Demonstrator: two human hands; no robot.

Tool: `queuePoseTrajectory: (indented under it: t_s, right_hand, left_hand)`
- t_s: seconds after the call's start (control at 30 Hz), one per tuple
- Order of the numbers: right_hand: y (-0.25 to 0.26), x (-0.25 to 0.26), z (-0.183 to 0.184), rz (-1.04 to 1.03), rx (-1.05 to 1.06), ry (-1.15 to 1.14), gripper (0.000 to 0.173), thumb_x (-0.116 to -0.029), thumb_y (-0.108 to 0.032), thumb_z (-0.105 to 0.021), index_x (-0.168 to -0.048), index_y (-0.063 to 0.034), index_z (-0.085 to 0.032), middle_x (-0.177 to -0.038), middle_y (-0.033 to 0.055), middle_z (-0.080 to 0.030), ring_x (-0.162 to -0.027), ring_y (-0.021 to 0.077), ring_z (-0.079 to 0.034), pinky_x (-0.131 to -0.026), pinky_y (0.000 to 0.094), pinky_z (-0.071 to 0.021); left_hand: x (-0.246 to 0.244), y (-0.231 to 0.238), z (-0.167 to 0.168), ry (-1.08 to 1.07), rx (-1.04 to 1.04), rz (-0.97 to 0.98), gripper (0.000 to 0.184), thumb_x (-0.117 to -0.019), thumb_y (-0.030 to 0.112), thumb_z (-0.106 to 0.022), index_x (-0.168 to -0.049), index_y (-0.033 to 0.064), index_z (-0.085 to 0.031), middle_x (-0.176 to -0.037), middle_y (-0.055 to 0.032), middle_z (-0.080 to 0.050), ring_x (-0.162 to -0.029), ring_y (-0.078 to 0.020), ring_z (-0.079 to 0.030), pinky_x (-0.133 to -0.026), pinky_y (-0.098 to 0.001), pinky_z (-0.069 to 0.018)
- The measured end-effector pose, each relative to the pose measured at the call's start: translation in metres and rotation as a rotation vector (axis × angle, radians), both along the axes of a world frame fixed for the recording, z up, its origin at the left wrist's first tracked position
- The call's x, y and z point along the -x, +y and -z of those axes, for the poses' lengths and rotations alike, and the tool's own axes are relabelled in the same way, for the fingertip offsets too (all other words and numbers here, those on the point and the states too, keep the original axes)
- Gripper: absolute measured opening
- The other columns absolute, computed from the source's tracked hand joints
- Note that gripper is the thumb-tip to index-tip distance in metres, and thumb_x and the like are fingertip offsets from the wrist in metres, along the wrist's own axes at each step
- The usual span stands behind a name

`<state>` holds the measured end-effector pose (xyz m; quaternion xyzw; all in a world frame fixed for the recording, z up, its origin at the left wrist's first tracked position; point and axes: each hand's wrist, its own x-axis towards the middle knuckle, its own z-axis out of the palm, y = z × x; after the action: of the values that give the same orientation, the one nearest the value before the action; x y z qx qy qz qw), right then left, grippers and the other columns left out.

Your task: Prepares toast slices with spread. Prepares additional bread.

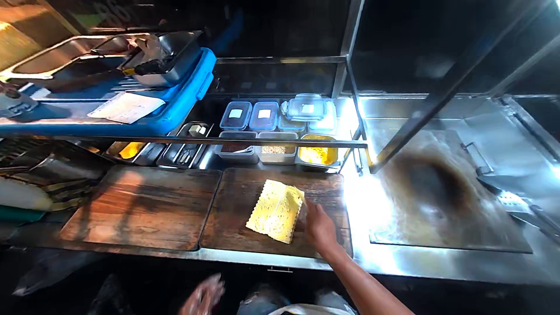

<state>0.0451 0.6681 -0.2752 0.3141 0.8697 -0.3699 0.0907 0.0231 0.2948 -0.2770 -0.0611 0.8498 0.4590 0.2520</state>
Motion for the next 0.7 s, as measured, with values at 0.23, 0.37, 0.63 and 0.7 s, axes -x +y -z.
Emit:
queuePoseTrajectory:
  t_s: [0.23, 0.37, 0.63, 0.7]
  right_hand:
    - [-0.044, -0.068, -0.035, -0.189, 0.025, -0.036, 0.049, -0.1041, -0.015, -0.045, -0.153, -0.0209, -0.050, -0.123, 0.0166, -0.065, -0.099, 0.0323, -0.069, -0.083, 0.0515, -0.0588]
    - [-0.004, -0.128, -0.026, 0.140, -0.004, 0.209, 0.050, -0.1020, -0.010, -0.047, -0.152, -0.0139, -0.052, -0.117, 0.0160, -0.068, -0.100, 0.0288, -0.070, -0.091, 0.0494, -0.0583]
    - [0.038, -0.254, 0.012, 0.619, 0.017, 0.318, 0.039, -0.1052, -0.011, -0.046, -0.139, 0.0000, -0.061, -0.121, 0.0209, -0.070, -0.106, 0.0297, -0.070, -0.099, 0.0478, -0.0544]
    - [0.037, -0.260, 0.017, 0.611, 0.063, 0.299, 0.039, -0.1054, -0.012, -0.046, -0.139, -0.0018, -0.062, -0.119, 0.0191, -0.071, -0.105, 0.0280, -0.070, -0.098, 0.0467, -0.0543]
  left_hand:
    - [0.163, 0.159, 0.004, 0.065, 0.275, 0.312, 0.055, -0.1089, 0.053, -0.033, -0.146, 0.0198, -0.055, -0.136, -0.0063, -0.066, -0.123, -0.0241, -0.064, -0.106, -0.0508, -0.0515]
    - [0.180, 0.211, 0.000, -0.204, 0.135, 0.106, 0.060, -0.1057, 0.062, -0.036, -0.134, 0.0161, -0.063, -0.111, -0.0111, -0.066, -0.093, -0.0244, -0.063, -0.079, -0.0458, -0.0521]
    - [0.086, 0.279, -0.076, 0.526, 0.500, 0.772, 0.062, -0.1073, 0.049, -0.040, -0.159, 0.0140, -0.039, -0.162, -0.0106, -0.040, -0.146, -0.0272, -0.043, -0.119, -0.0505, -0.0364]
    - [0.069, 0.288, -0.020, 0.637, 0.686, 0.968, 0.082, -0.1017, 0.065, -0.032, -0.163, 0.0106, -0.027, -0.169, -0.0147, -0.023, -0.156, -0.0321, -0.022, -0.124, -0.0592, -0.0213]
